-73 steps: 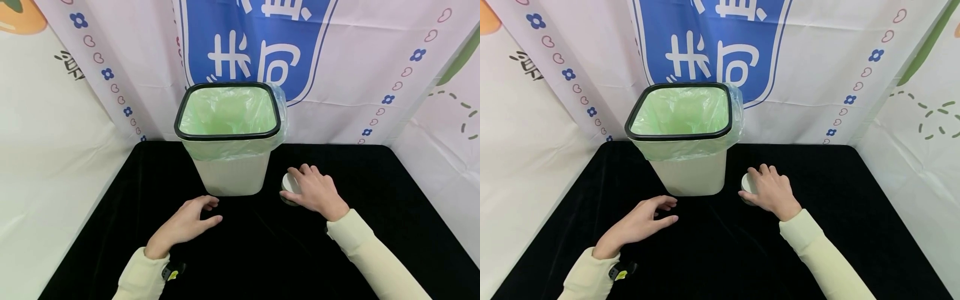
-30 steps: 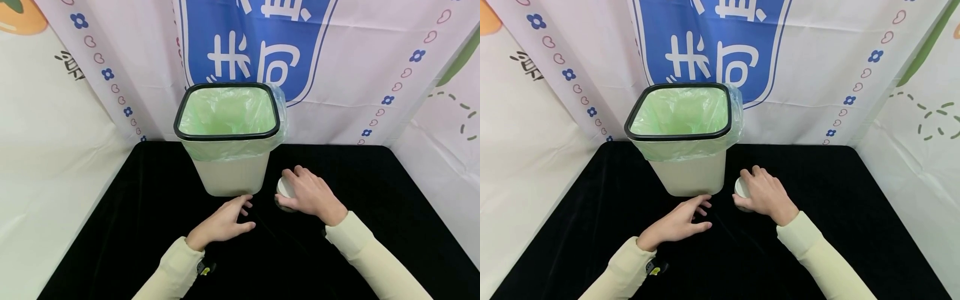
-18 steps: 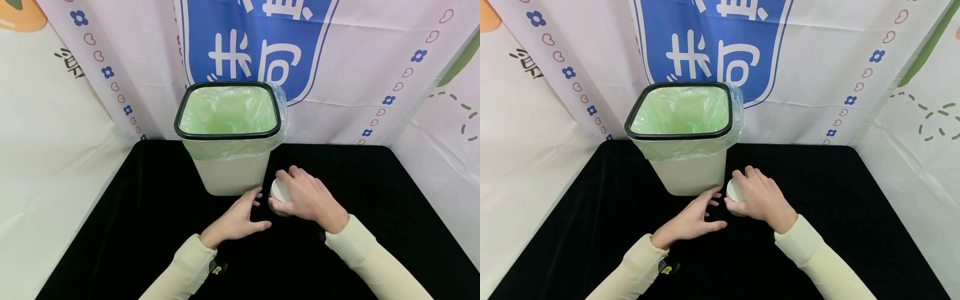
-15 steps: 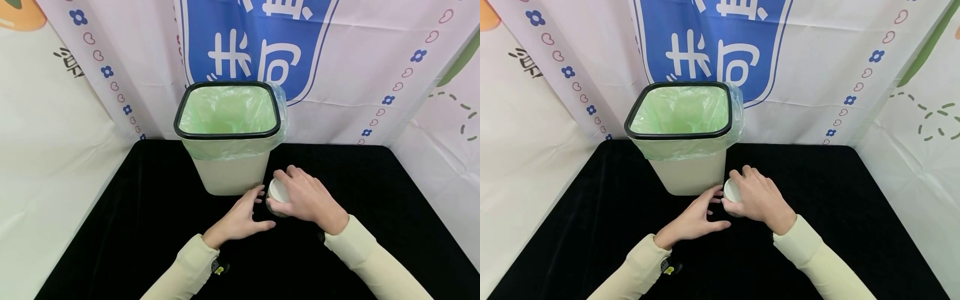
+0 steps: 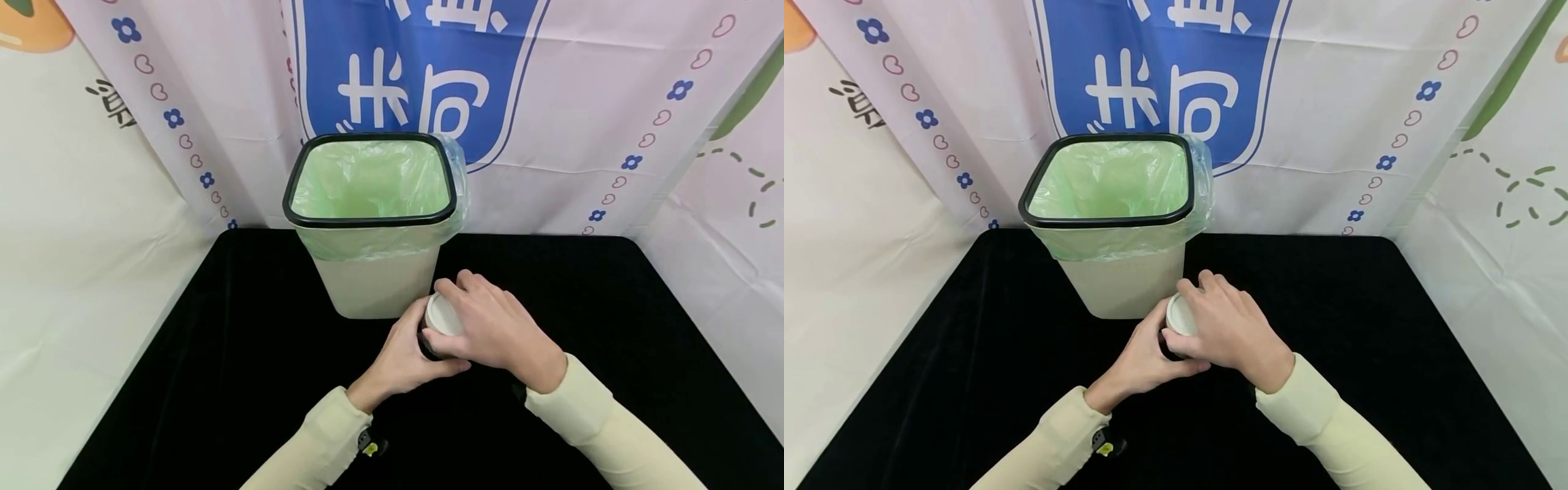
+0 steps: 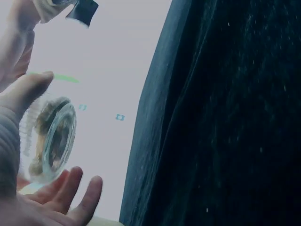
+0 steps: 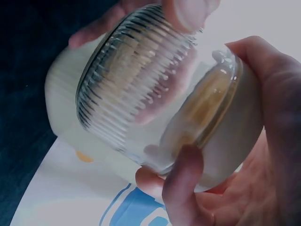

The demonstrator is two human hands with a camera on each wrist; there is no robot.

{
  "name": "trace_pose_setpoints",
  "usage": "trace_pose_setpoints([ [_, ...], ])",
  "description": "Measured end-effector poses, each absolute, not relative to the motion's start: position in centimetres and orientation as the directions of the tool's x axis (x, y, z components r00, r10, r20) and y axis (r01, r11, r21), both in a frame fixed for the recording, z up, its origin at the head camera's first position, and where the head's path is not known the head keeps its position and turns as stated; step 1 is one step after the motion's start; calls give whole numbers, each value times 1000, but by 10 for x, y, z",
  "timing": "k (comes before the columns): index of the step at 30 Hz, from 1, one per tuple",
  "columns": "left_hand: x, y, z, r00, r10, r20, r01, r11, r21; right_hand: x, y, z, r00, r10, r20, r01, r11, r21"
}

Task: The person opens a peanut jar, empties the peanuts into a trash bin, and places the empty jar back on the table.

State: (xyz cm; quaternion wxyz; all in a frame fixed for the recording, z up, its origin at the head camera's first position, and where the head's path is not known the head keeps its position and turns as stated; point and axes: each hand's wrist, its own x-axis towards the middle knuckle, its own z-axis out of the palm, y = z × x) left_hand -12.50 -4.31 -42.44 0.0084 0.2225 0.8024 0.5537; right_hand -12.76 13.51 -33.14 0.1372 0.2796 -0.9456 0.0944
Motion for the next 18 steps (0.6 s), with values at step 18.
trace_pose_setpoints([
  [18,-115,-36,-414,-945,222,239,306,343,888,-121,119,-329,-759,-530,379,-585,811,-36],
])
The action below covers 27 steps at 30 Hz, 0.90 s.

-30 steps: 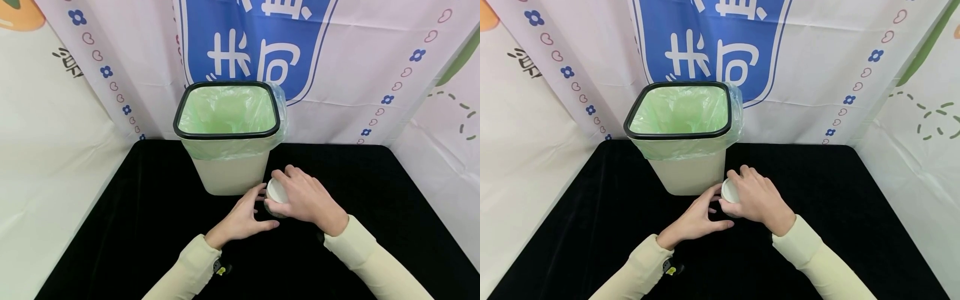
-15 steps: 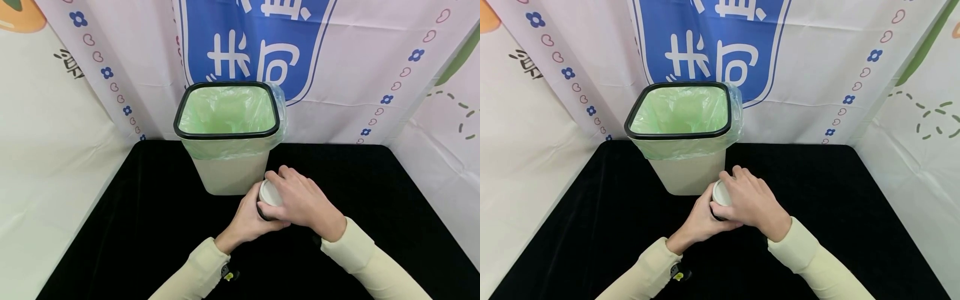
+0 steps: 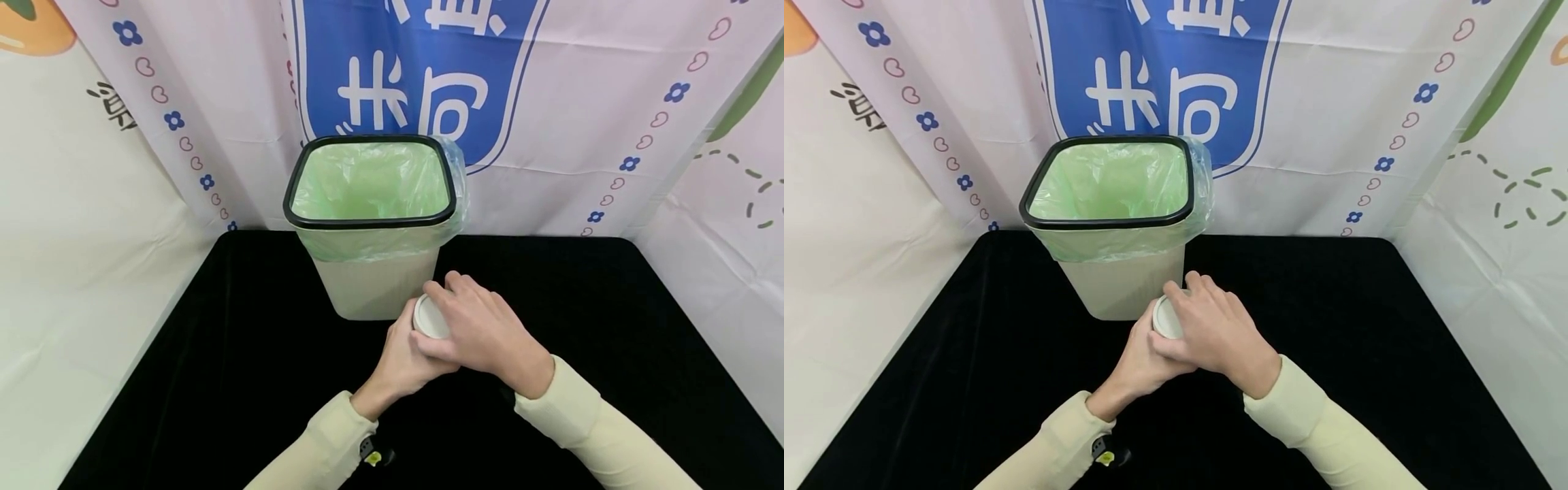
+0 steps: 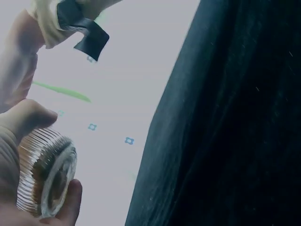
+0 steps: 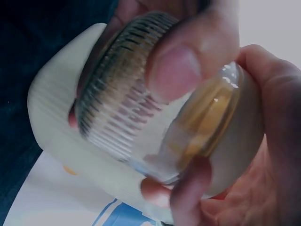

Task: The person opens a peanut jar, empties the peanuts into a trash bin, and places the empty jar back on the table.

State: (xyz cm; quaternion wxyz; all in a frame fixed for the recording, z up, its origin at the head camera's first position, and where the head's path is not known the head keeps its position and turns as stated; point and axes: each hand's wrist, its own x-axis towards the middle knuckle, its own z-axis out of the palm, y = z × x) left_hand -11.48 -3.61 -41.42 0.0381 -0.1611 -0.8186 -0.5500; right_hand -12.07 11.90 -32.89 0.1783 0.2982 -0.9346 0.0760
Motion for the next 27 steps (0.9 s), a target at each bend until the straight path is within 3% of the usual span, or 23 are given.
trace_pose_setpoints([
  [8,-113,-41,-417,-942,234,241,312,339,888,-123,116,-337,-680,-580,448,-640,768,24],
  [27,-110,-50,-408,-929,297,222,319,333,888,-122,118,-332,-617,-668,417,-714,698,61],
])
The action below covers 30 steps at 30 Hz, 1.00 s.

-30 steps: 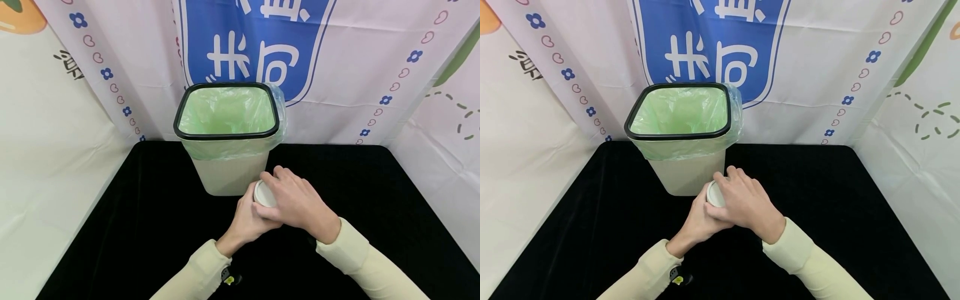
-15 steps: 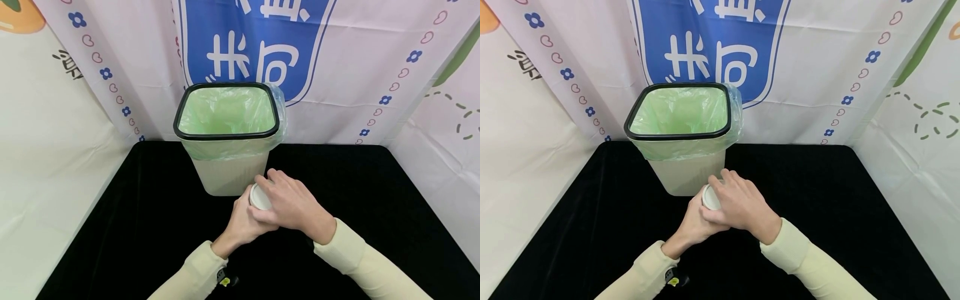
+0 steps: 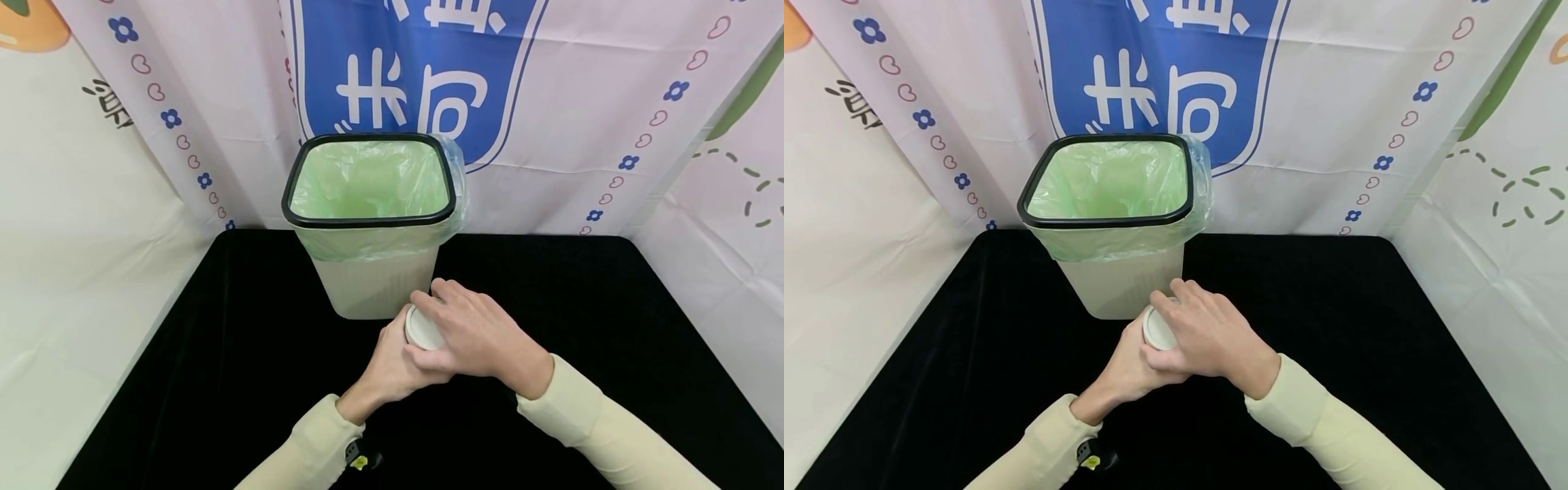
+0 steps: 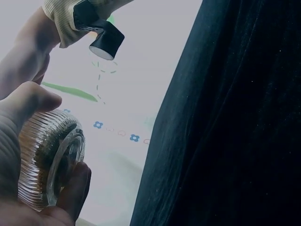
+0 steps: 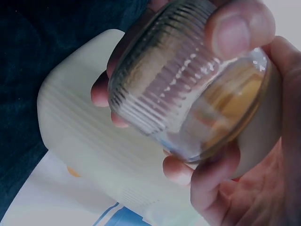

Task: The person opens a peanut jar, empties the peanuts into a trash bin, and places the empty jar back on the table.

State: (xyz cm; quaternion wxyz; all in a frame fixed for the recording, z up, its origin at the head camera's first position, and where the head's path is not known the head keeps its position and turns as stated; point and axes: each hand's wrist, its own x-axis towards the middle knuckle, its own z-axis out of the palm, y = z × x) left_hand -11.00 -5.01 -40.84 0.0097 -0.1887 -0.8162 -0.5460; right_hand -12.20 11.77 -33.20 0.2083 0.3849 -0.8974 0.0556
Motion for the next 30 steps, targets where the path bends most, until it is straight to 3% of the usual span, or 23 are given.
trace_pose_setpoints([
  [9,-108,-53,-407,-910,335,244,353,317,881,-120,119,-328,-589,-699,406,-739,669,80],
  [30,-101,-65,-403,-867,469,167,309,244,919,-116,122,-321,-509,-785,353,-826,561,57],
])
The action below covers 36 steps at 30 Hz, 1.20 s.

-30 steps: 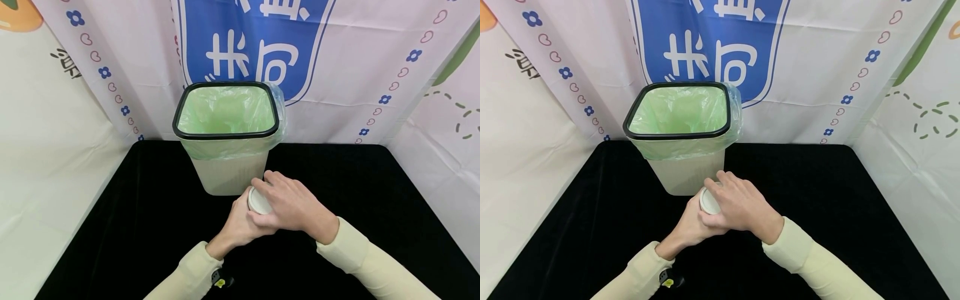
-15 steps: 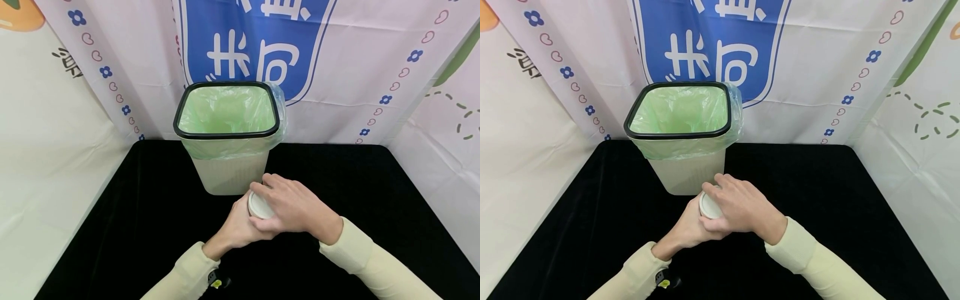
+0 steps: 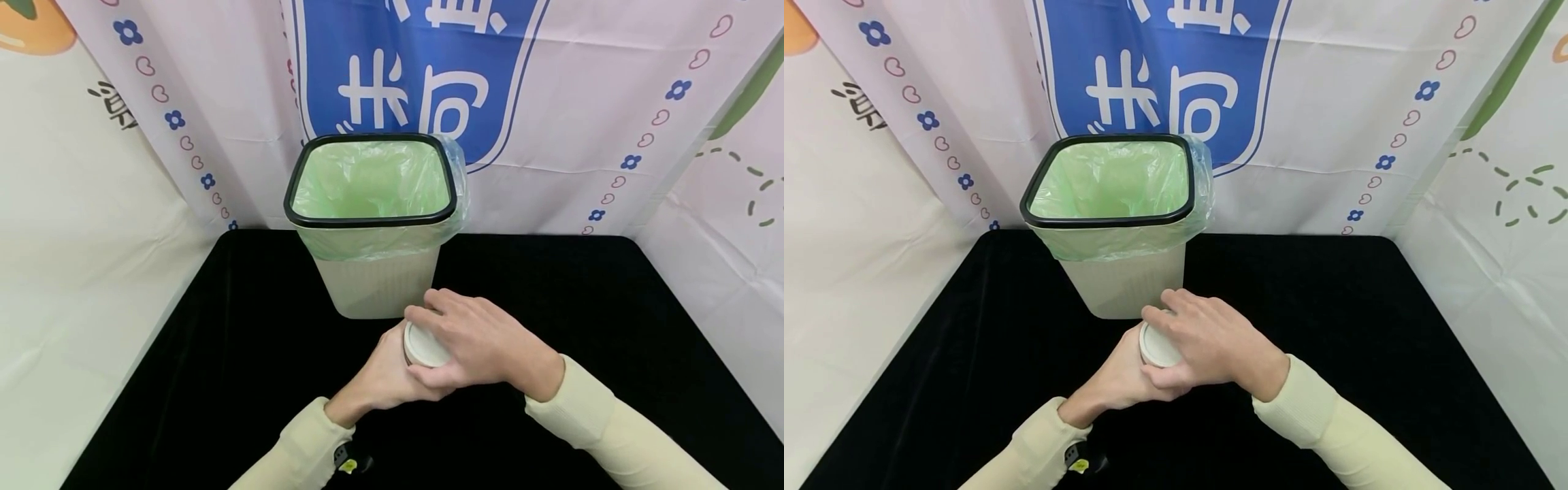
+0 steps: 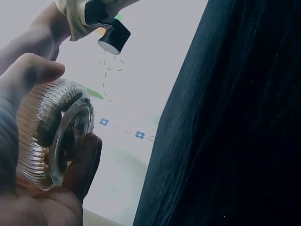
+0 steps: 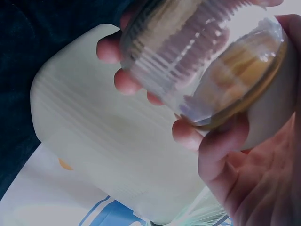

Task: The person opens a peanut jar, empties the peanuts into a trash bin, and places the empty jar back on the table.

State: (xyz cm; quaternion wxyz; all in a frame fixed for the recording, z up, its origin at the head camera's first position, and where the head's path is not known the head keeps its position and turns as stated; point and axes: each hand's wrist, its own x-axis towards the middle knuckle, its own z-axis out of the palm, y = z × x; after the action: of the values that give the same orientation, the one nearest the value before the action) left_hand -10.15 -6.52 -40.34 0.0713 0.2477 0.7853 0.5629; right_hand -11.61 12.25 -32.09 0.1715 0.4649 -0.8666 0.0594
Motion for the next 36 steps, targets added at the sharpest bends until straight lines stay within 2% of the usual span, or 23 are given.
trace_pose_setpoints([
  [10,-104,-71,-405,-791,578,198,320,115,941,-113,123,-316,-482,-810,334,-854,519,27],
  [15,-104,-72,-406,-778,594,205,327,103,939,-112,124,-315,-485,-807,338,-846,530,51],
  [22,-104,-73,-407,-808,559,187,337,178,925,-108,123,-313,-552,-761,340,-766,624,155],
  [26,-103,-70,-407,-850,497,173,309,207,928,-106,121,-311,-609,-702,370,-704,693,154],
  [31,-102,-65,-406,-900,401,172,288,250,924,-102,118,-311,-651,-630,424,-641,755,139],
  [36,-103,-61,-407,-910,355,215,330,304,894,-98,113,-314,-713,-562,420,-571,812,117],
])
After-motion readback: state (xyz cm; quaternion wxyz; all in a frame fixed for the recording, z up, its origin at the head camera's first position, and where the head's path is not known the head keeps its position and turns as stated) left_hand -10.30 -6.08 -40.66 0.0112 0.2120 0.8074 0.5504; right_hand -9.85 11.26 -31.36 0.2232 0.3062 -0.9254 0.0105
